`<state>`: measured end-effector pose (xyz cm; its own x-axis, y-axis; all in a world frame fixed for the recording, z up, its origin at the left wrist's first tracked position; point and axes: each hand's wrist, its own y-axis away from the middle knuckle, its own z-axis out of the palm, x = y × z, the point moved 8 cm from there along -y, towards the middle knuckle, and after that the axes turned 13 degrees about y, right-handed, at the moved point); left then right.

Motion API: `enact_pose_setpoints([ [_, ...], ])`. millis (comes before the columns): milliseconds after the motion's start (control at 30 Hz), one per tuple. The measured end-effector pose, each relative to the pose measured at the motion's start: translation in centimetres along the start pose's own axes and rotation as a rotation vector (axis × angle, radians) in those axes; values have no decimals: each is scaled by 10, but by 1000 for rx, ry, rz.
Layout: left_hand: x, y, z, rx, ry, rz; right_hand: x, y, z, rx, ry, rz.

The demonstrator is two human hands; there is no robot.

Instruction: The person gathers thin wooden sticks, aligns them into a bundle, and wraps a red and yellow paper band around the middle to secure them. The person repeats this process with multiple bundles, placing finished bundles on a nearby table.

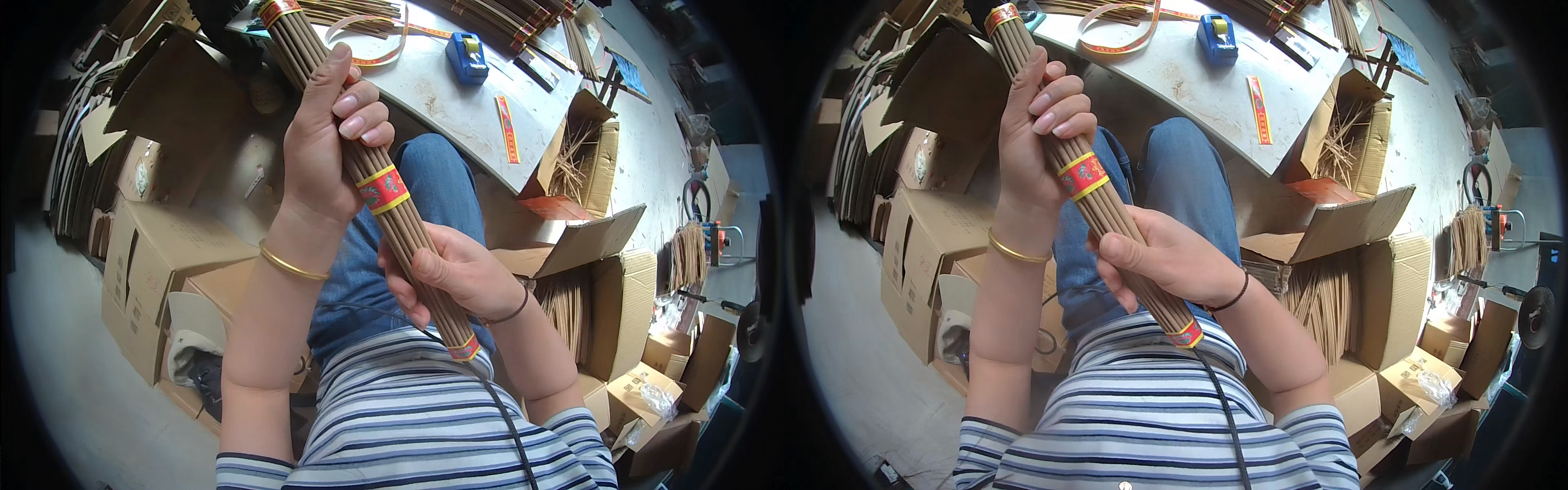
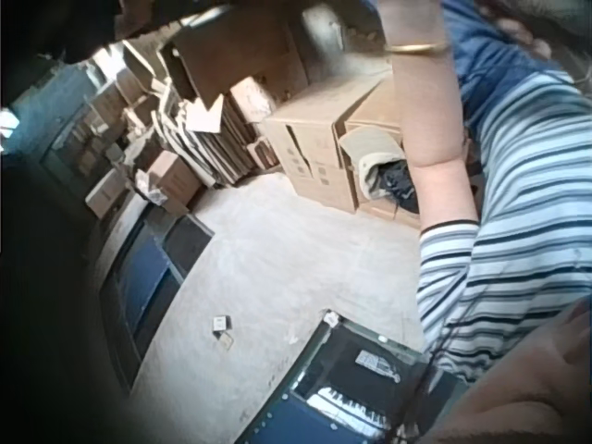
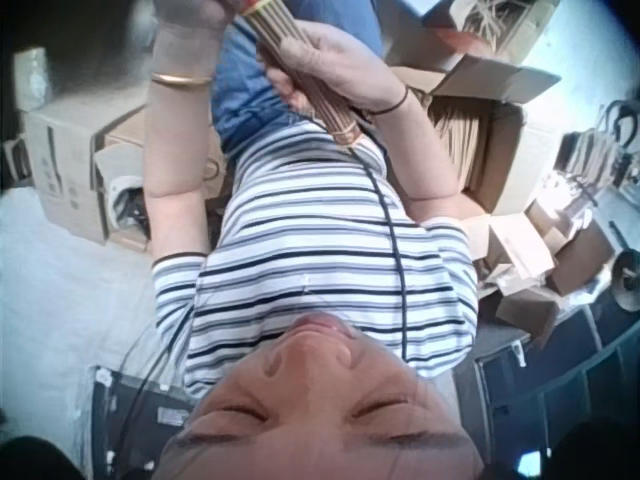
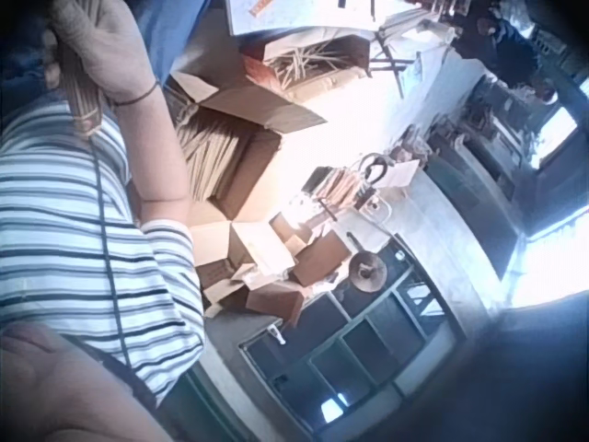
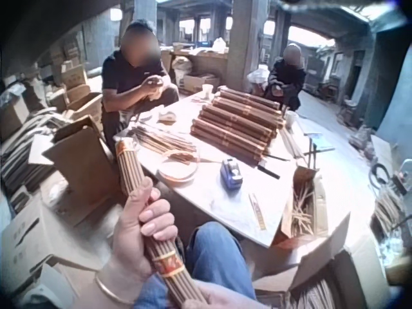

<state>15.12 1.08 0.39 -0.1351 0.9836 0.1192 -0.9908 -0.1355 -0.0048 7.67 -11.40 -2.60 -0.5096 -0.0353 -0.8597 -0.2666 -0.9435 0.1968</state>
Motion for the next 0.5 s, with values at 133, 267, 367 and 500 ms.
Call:
enact_pose_setpoints([
  [133, 27, -16, -26, 73, 119, -61, 18, 4, -3, -45, -197, 24],
  [267, 45, -18, -40, 127, 84, -21, 24, 20, 13, -93, -385, 94],
  [367, 48, -17, -46, 178, 65, 14, 24, 20, 21, -23, -244, 201],
  [500, 49, -13, -41, 180, -60, 78, 32, 21, 16, 29, -83, 231],
])
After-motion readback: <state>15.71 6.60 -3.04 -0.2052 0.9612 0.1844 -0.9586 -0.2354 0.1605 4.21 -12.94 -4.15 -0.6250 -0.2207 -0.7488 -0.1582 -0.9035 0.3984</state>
